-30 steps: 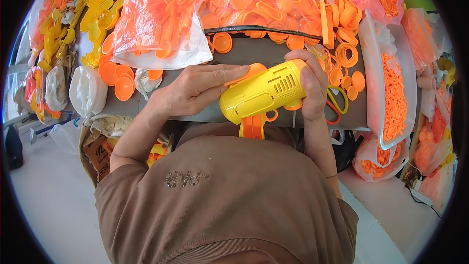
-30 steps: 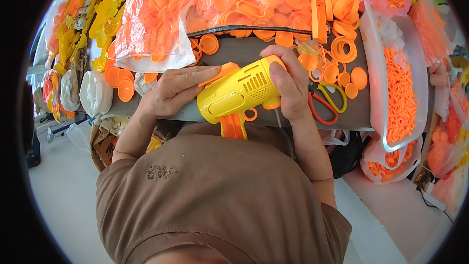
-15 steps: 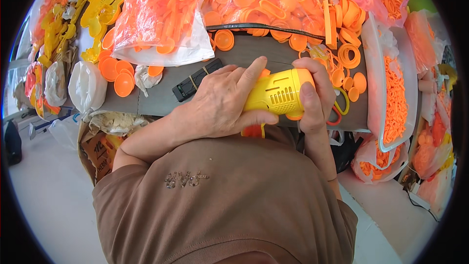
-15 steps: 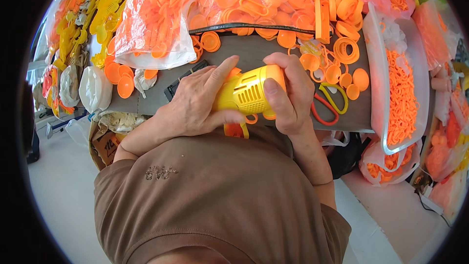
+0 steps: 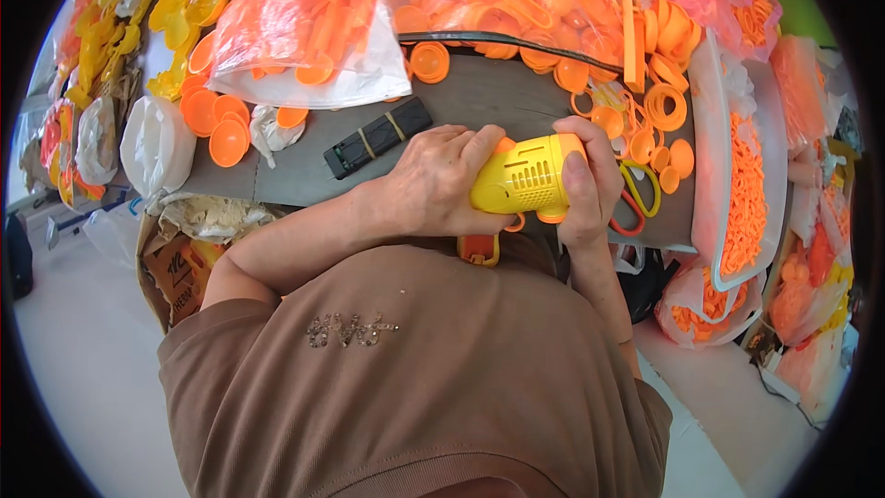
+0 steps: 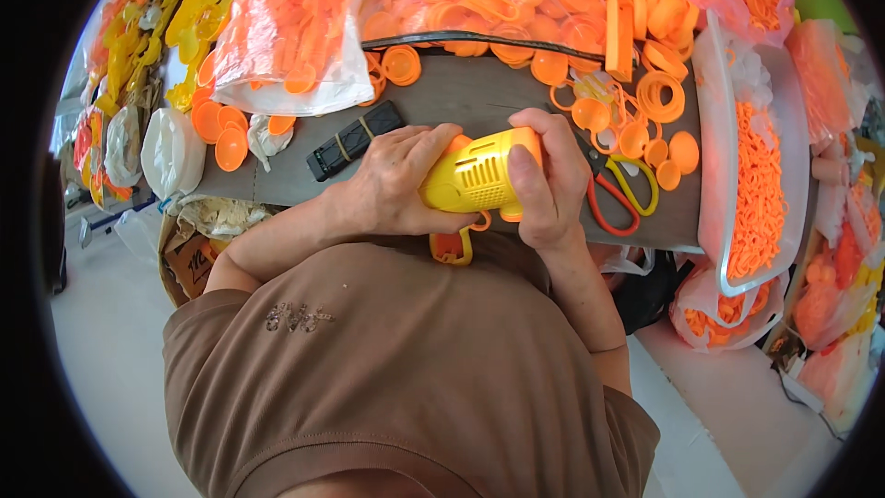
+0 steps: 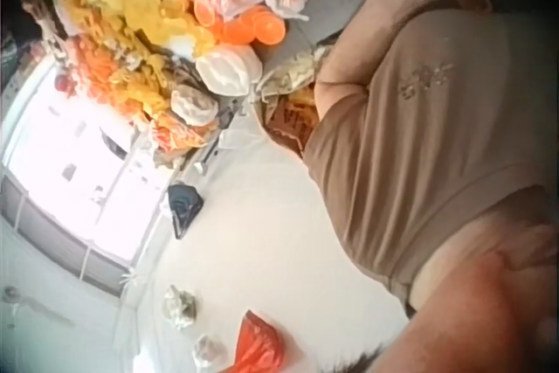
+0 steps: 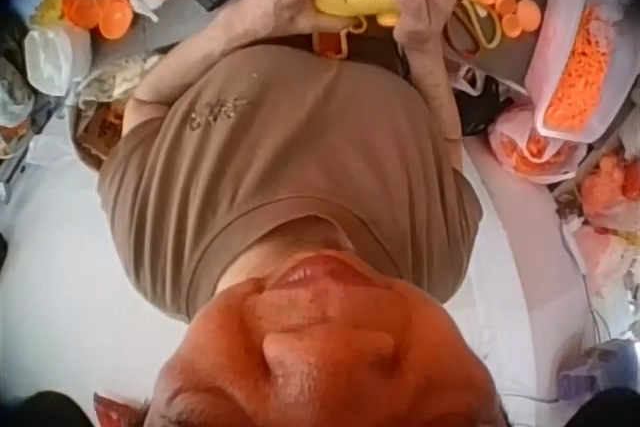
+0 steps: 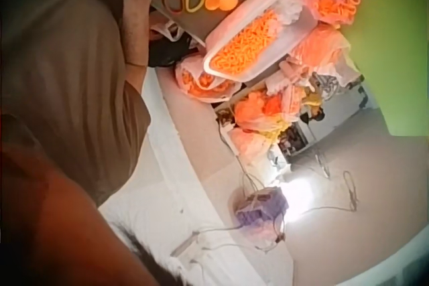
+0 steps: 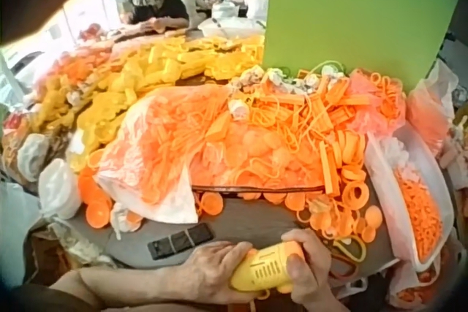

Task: Assembling the internal and external components of a yellow plastic toy gun at a factory workbench.

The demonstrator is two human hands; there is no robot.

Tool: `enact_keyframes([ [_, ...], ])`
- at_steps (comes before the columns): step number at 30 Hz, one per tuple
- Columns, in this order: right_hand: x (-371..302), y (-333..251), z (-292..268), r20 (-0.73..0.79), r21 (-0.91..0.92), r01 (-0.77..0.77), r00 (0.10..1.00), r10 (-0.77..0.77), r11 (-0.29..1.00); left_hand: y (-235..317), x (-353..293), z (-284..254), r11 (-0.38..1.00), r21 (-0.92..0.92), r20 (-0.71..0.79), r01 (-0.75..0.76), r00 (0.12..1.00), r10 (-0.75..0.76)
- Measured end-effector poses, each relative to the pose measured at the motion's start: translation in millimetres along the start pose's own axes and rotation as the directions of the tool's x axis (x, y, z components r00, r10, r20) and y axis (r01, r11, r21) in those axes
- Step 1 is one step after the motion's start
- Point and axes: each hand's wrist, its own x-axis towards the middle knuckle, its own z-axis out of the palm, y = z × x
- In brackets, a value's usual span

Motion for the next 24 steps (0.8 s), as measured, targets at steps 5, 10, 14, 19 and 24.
enact_keyframes([
  [5, 8, 0, -15, -0.107, -0.125, 0.049, 0.992, -0.063, 0.991, -1, 9, -21, 0.989, -0.084, -0.103, -0.124, 0.988, 0.115],
  [10, 12, 7, -35, -0.290, 0.293, 0.007, 0.954, 0.081, 0.956, -45, -51, -117, 0.912, 0.151, -0.661, 0.381, 0.725, -0.193],
  [14, 16, 10, -26, -0.279, 0.329, -0.008, 0.954, 0.106, 0.944, -64, -116, -170, 0.561, 0.036, -0.669, 0.827, 0.437, -0.602],
  [19, 20, 11, -20, -0.244, 0.292, 0.001, 0.967, 0.074, 0.956, -80, -145, -158, 0.350, 0.177, -0.528, 0.920, 0.389, -0.755],
  [24, 24, 8, -13, -0.272, 0.190, 0.047, 0.962, 0.007, 0.981, -85, -151, -158, 0.425, 0.180, -0.694, 0.887, 0.421, -0.584],
])
